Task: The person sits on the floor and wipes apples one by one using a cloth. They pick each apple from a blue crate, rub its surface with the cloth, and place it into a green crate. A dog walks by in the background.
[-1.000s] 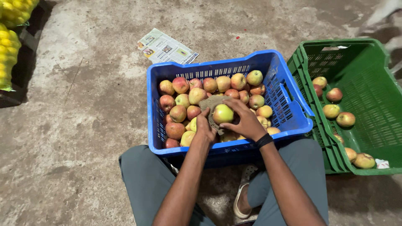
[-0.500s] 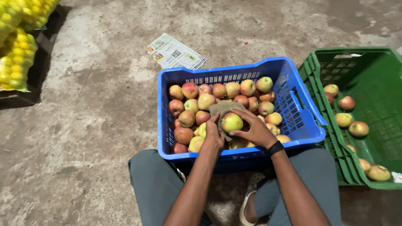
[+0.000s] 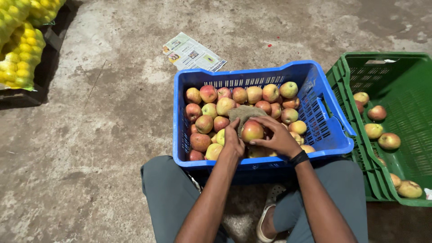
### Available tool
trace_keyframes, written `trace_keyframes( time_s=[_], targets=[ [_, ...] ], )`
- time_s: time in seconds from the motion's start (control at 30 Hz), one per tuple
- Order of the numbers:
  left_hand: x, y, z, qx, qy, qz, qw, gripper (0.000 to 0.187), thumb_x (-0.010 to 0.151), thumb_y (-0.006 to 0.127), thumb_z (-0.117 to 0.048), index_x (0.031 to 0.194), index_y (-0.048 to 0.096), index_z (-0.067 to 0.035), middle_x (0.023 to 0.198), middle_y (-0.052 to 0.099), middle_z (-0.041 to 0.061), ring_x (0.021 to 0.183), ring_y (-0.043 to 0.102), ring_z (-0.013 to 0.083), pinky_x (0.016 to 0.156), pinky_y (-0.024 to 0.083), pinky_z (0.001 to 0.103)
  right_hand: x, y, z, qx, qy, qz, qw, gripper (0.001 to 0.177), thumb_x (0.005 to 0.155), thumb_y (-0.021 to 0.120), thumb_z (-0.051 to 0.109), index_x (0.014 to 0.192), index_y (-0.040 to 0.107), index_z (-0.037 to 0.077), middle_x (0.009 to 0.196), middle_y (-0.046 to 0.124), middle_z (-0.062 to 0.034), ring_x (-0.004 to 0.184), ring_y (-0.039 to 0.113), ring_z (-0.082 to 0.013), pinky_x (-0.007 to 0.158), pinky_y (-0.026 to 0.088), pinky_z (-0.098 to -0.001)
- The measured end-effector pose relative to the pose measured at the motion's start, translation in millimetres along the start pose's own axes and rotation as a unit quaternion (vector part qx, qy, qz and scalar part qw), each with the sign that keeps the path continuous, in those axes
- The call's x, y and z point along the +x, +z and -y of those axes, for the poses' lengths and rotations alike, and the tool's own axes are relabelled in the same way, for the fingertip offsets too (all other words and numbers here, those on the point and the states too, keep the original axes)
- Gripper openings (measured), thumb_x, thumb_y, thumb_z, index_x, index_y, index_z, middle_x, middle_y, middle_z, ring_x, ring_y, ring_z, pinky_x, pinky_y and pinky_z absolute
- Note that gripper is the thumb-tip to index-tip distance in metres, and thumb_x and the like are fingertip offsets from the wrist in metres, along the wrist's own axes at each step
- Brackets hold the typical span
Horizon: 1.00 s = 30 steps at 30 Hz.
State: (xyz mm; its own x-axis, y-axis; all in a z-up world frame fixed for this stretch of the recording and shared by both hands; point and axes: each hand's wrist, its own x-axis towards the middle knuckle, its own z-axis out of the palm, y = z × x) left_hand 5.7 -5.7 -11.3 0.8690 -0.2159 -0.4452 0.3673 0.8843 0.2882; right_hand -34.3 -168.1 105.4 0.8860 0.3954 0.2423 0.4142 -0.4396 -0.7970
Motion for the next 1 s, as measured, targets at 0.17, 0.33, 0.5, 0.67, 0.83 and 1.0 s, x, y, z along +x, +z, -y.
trace_keyframes(
  time_s=[0.17,0.33,0.5,0.67,0.83,1.0],
  targets=[
    [-5,3,1,-0.001,0.008,0.024,1.000,0.036,0.102,0.053,-0.027,0.131,0.061,-0.006,0.126,0.071,0.011,0.115,0.067,0.0278,0.100,0.054,0.043,-5,5,19,-0.152,-0.087,-0.087,0.981,0.070,0.071,0.091,0.032,0.130,0.065,0.007,0.128,0.067,-0.0121,0.117,0.066,-0.0296,0.095,0.055,-0.0412],
    [-13,15,1,0.007,0.025,0.071,0.997,0.031,0.103,0.054,-0.022,0.131,0.059,-0.009,0.124,0.069,0.009,0.114,0.067,0.0268,0.098,0.056,0.044,-8,10,36,-0.279,-0.096,-0.221,0.929,0.071,0.070,0.092,0.033,0.131,0.065,0.008,0.129,0.066,-0.0111,0.114,0.067,-0.0339,0.093,0.056,-0.0449],
    [-17,18,1,0.009,-0.024,0.068,0.997,0.034,0.103,0.053,-0.023,0.131,0.061,-0.005,0.124,0.071,0.013,0.112,0.070,0.0289,0.096,0.059,0.042,-9,6,35,-0.192,-0.090,-0.201,0.956,0.076,0.068,0.093,0.032,0.134,0.063,0.008,0.122,0.063,-0.0125,0.106,0.068,-0.0318,0.087,0.058,-0.0419],
    [-20,18,0,0.015,-0.010,0.056,0.998,0.034,0.102,0.053,-0.025,0.131,0.059,-0.009,0.123,0.070,0.012,0.109,0.070,0.0283,0.092,0.059,0.042,-8,2,29,-0.101,-0.053,-0.150,0.982,0.073,0.067,0.093,0.031,0.132,0.065,0.010,0.122,0.065,-0.0102,0.096,0.068,-0.0290,0.081,0.058,-0.0399],
    [-14,12,3,0.053,-0.050,0.062,0.995,0.042,0.101,0.051,-0.032,0.134,0.059,-0.007,0.124,0.070,0.013,0.108,0.069,0.0298,0.092,0.058,0.044,-11,4,25,-0.151,-0.152,-0.191,0.958,0.080,0.070,0.093,0.034,0.137,0.060,0.003,0.133,0.065,-0.0146,0.121,0.066,-0.0336,0.100,0.056,-0.0442],
    [-4,6,7,0.040,-0.029,-0.001,0.999,0.045,0.101,0.046,-0.034,0.135,0.058,-0.007,0.123,0.070,0.016,0.111,0.068,0.0329,0.096,0.056,0.046,-7,11,23,-0.180,-0.089,-0.143,0.969,0.079,0.067,0.095,0.035,0.132,0.059,0.008,0.128,0.068,-0.0129,0.112,0.069,-0.0320,0.091,0.057,-0.0420]
  ],
)
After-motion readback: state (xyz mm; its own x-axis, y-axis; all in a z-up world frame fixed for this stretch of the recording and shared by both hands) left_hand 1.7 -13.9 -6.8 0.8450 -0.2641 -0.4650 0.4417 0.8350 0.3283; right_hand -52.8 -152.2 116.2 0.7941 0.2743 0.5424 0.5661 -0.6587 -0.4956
